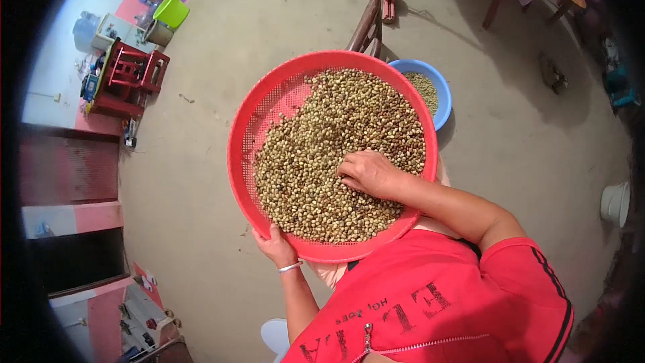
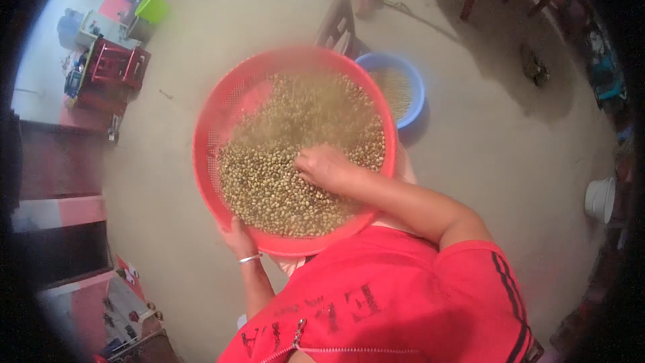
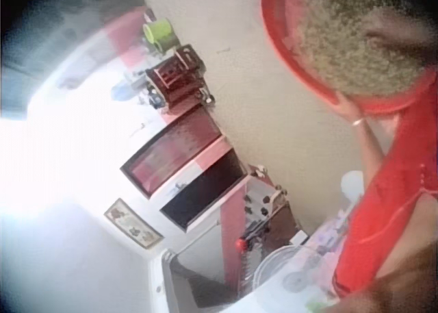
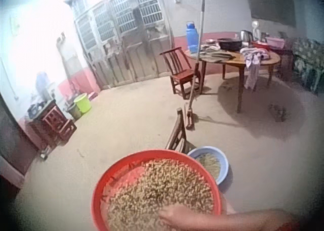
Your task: The person holds a red tray of beans and sorts through them by hand, picking out individual items.
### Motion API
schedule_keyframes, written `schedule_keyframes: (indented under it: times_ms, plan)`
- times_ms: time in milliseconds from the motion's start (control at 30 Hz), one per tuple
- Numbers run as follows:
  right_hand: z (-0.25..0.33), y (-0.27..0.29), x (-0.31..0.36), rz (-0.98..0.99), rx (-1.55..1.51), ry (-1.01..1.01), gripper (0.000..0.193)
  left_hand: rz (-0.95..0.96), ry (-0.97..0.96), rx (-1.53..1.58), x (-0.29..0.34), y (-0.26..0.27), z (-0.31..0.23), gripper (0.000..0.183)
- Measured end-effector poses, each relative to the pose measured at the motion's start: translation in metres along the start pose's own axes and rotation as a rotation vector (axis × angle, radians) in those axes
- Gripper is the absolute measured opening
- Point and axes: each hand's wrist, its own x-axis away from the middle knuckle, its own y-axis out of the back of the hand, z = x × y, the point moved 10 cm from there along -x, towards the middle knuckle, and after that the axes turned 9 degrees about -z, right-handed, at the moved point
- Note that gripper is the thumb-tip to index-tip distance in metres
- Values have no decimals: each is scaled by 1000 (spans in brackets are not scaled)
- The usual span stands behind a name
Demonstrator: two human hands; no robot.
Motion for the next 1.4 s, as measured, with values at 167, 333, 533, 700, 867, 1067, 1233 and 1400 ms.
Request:
schedule_keyframes:
  times_ms: [167,333,533,700,867,1067,1233,1400]
  plan:
    - [-7,7,0,43,5,-78,15,-18,-2,45,6,-3,-12,39]
    - [-10,71,-14,-125,9,-136,12,-6,-3,85,7,-4,-10,40]
    - [-74,177,-21,-319,306,-315,18,10,-10,56,5,-5,-10,38]
    - [-56,128,-15,-156,300,-253,21,-22,-6,64,4,-2,-7,39]
    - [13,26,-4,77,57,-47,17,-15,9,99,5,-3,-8,39]
    - [14,-4,-7,28,61,-18,8,30,-8,80,3,-2,-3,46]
    - [17,3,-8,21,45,-32,7,28,-33,44,3,0,-3,46]
    - [-1,70,-8,-89,120,-100,13,34,124,298,12,-12,-8,36]
